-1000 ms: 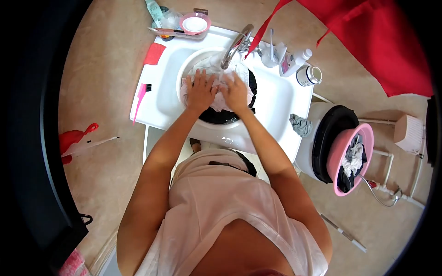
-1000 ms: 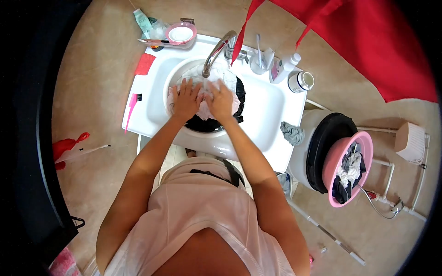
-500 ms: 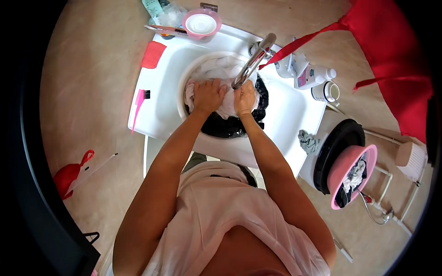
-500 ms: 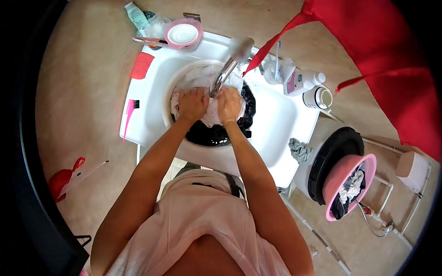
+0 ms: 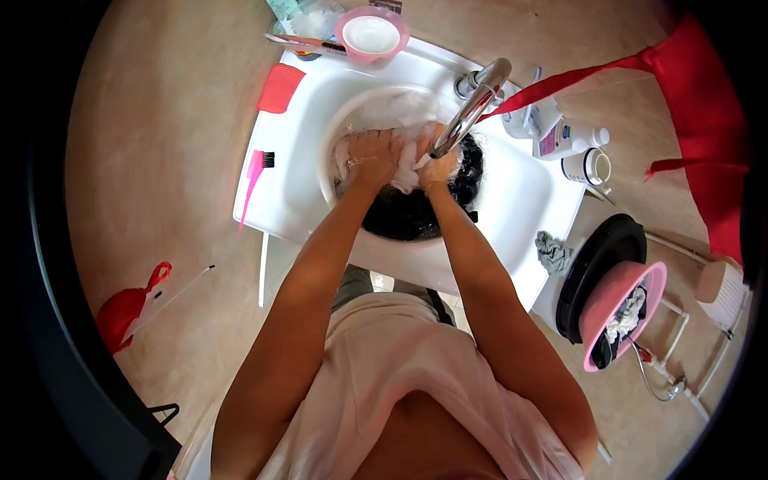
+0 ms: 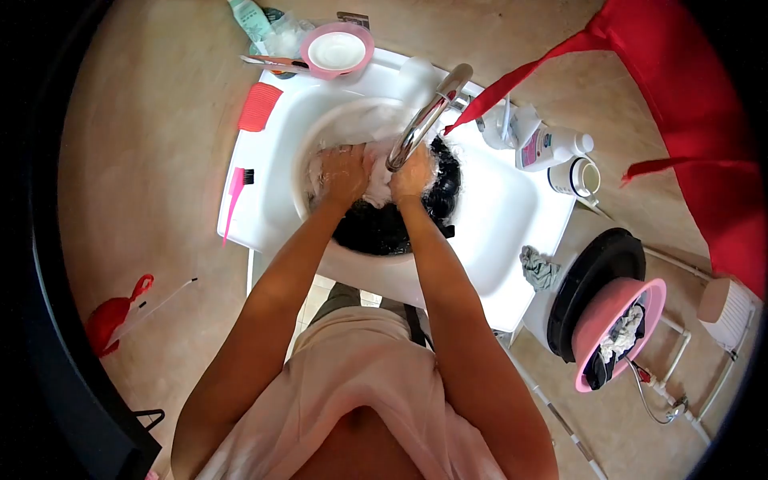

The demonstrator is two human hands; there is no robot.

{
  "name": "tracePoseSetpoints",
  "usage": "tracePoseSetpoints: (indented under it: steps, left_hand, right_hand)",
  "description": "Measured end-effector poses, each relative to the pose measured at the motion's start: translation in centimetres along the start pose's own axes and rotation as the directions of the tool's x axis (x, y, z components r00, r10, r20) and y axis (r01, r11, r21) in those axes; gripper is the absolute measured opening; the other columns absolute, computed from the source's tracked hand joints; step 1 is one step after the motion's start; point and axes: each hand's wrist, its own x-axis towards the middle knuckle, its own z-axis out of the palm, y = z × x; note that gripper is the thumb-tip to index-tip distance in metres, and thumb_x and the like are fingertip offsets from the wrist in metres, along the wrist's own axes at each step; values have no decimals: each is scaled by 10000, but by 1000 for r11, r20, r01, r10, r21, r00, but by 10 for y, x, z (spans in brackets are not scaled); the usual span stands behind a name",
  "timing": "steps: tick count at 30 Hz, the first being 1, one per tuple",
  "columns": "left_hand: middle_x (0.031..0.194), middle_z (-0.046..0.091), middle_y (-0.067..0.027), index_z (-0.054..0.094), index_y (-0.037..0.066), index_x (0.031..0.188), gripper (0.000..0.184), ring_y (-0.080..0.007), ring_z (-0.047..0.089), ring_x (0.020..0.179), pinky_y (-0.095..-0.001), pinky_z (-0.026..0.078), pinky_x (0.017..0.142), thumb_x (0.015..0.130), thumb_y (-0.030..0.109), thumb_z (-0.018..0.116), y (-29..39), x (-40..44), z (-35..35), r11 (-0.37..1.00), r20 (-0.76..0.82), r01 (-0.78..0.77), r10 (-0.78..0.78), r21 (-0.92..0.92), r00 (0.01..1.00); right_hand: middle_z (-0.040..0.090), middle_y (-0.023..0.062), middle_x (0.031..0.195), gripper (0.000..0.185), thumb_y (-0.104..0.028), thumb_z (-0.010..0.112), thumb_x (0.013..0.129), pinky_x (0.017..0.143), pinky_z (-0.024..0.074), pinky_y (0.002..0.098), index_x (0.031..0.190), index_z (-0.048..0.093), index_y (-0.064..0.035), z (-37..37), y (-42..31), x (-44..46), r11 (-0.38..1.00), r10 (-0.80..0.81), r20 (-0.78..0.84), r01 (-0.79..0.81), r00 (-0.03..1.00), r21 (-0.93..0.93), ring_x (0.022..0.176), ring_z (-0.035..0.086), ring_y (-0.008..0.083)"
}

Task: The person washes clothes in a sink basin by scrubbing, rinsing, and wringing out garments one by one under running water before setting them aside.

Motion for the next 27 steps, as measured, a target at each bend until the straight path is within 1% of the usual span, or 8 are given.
tracePoseSetpoints:
  steps: [4, 10, 12, 13, 15, 16, 20, 27]
  left_hand:
    - [993, 644, -157, 609, 72, 1141, 377, -341, 578, 951, -530, 386, 893, 916, 368, 546, 1, -9, -18, 994, -113, -104, 106, 19, 988]
    - [938, 681, -167, 633, 81, 1122, 564, -346, 645, 880, -477, 462, 842, 812, 553, 629, -1, -33, -80, 994, 295, -92, 107, -65, 950]
    - [886, 687, -162, 676, 97, 1039, 547, -341, 660, 823, -442, 513, 755, 763, 568, 672, -3, -42, -89, 994, 227, -35, 58, -106, 972]
    - [860, 686, -160, 691, 99, 1005, 518, -339, 660, 805, -442, 523, 728, 757, 554, 685, -3, -46, -91, 983, 182, -44, 77, -177, 980]
    - [816, 690, -158, 684, 136, 1100, 448, -345, 665, 732, -462, 519, 658, 797, 465, 669, 13, -51, -129, 993, 280, -59, 86, -103, 956]
    - [771, 680, -154, 701, 127, 1040, 389, -353, 653, 674, -457, 517, 623, 795, 429, 685, 10, -56, -126, 985, 222, -98, 129, -142, 967]
    - [741, 668, -141, 720, 116, 931, 199, -353, 643, 665, -426, 502, 598, 787, 250, 687, 56, -64, -178, 924, -24, -312, 315, -222, 949]
    - [723, 676, -120, 743, 107, 967, 249, -291, 604, 577, -387, 476, 562, 739, 202, 776, 127, -45, -266, 838, -323, -534, 476, -116, 818]
  right_hand:
    - [571, 170, 941, 229, -71, 641, 742, 804, 419, 468, 936, 525, -32, -11, -5, 12, 997, 61, 121, -67, 991, 45, 951, 539, 385]
    - [602, 185, 1012, 187, -135, 552, 861, 778, 464, 473, 1006, 602, -27, -28, 16, 2, 942, -173, 126, 127, 977, 310, 916, 580, 396]
    - [603, 195, 1083, 241, -137, 511, 900, 853, 464, 463, 1083, 612, -17, -37, 21, -10, 905, -342, 95, 301, 935, 301, 993, 579, 392]
    - [580, 206, 1183, 287, -102, 486, 901, 963, 416, 469, 1152, 586, -3, -29, 31, -25, 826, -495, -123, 510, 860, 241, 1116, 532, 396]
    - [527, 207, 1294, 421, -52, 498, 855, 1059, 353, 457, 1272, 531, 6, -69, 11, -46, 894, -293, 170, 207, 941, 398, 1223, 471, 389]
    - [469, 212, 1363, 408, -111, 454, 931, 1102, 317, 412, 1323, 483, -2, -60, 25, -60, 847, -392, 28, 350, 919, 400, 1293, 427, 354]
    - [406, 197, 1414, 614, -14, 551, 820, 1019, 412, 420, 1407, 417, -133, -97, -4, -88, 909, -209, 167, 129, 963, 396, 1266, 446, 387]
    - [250, 288, 1470, 862, -46, 626, 777, 1115, 288, 433, 1507, 182, -155, -121, -7, -79, 937, -117, 245, 25, 963, 348, 1395, 222, 427]
